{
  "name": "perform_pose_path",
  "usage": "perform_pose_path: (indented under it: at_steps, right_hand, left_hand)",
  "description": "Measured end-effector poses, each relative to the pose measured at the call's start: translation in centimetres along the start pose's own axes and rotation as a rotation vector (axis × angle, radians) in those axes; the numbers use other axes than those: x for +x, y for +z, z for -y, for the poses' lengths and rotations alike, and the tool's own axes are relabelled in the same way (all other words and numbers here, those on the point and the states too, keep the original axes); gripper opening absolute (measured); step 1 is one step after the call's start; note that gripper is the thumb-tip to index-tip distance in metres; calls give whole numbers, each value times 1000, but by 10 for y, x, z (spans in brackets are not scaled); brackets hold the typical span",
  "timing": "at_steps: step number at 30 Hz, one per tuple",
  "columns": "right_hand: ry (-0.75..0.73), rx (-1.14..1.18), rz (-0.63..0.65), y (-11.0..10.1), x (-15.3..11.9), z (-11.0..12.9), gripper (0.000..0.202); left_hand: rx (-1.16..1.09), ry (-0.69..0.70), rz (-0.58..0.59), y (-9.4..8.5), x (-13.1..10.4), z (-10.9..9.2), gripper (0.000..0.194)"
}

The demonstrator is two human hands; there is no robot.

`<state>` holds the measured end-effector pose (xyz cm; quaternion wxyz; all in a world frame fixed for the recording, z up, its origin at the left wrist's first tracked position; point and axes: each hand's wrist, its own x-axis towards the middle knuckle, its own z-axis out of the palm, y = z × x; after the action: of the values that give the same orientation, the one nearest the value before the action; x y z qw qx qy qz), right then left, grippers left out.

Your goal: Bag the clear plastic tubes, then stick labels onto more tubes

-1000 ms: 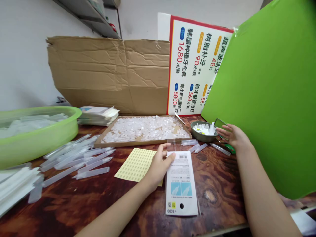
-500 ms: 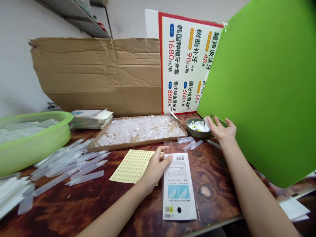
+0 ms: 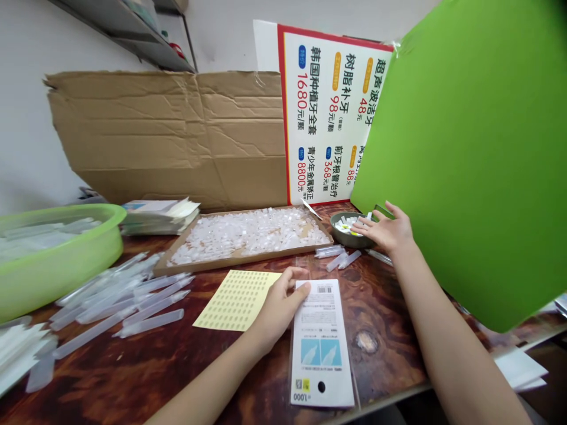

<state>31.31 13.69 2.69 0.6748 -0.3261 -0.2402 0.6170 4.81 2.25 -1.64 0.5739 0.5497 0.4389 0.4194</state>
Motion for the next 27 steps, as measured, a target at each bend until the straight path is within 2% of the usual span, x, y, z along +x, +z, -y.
perform_pose_path:
  at_steps: [3,8,13,19,24,27]
  right_hand:
    - [-17,-15,-39,0,2,-3,59]
    - [-9,20,79,-5,3,-2,52]
    - [-102,66,-11,-9,5,2,40]
    - [-129,115,82,-11,4,0,33]
    - [-112,163,-22,-10,7,-9,35]
    - [-107,158,-12,-10,7,-10,39]
  left_hand:
    - [-2,3,6,1,-2,-2,34]
    - [27,29,-1,0,-3,-2,32]
    - [50,35,1,1,-5,-5,32]
    - [64,41,4,1,-4,-5,31]
    - [73,47,-8,1,-4,-4,31]
    - [94,45,-9,2,-4,-3,32]
